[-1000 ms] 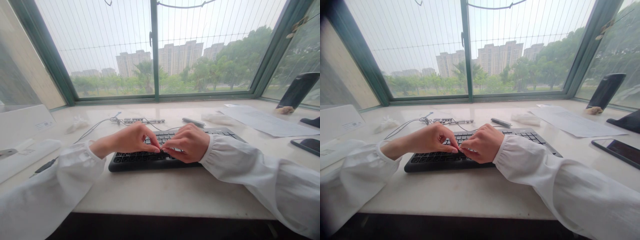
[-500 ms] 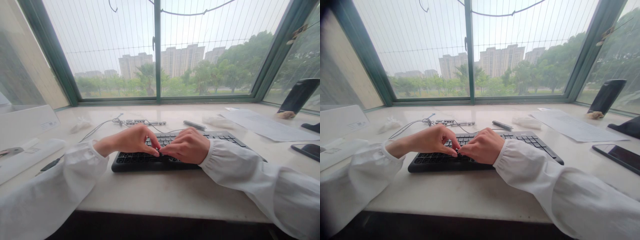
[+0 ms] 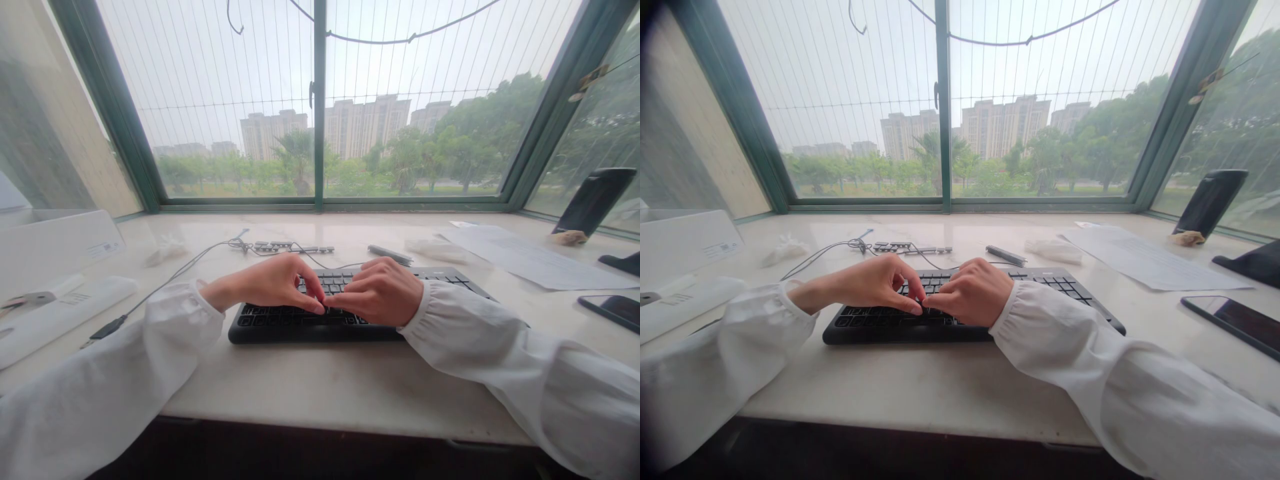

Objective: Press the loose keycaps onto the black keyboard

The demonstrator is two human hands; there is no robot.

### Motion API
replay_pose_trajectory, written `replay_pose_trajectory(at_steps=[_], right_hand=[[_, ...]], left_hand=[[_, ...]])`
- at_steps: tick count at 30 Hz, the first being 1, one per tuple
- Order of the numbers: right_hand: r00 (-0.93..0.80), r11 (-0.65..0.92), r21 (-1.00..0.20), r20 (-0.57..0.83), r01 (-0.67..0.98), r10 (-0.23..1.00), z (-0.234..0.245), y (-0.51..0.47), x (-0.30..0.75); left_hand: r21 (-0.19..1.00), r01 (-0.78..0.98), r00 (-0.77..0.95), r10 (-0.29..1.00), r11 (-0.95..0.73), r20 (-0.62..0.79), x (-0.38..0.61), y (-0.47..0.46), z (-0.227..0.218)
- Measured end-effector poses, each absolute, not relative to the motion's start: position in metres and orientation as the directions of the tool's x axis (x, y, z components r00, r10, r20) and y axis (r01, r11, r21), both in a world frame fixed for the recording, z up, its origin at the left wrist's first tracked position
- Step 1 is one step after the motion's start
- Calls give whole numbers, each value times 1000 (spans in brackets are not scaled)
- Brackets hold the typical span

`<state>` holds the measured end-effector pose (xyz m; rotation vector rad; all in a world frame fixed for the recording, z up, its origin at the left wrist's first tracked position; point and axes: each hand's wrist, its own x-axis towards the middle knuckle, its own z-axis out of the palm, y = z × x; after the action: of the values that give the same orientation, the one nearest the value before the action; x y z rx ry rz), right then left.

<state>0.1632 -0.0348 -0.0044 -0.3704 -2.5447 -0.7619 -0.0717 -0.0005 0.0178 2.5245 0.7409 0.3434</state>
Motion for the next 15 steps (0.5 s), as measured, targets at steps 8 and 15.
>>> replay_pose_trajectory(at_steps=[8,15], right_hand=[[-854,845,347,474,407,216,-6,-34,164],[-860,853,312,440,418,260,-8,-31,167]], left_hand=[[517,448,806,580,-730,120,-72,0,18],[513,442,806,577,-736,133,-71,-2,19]])
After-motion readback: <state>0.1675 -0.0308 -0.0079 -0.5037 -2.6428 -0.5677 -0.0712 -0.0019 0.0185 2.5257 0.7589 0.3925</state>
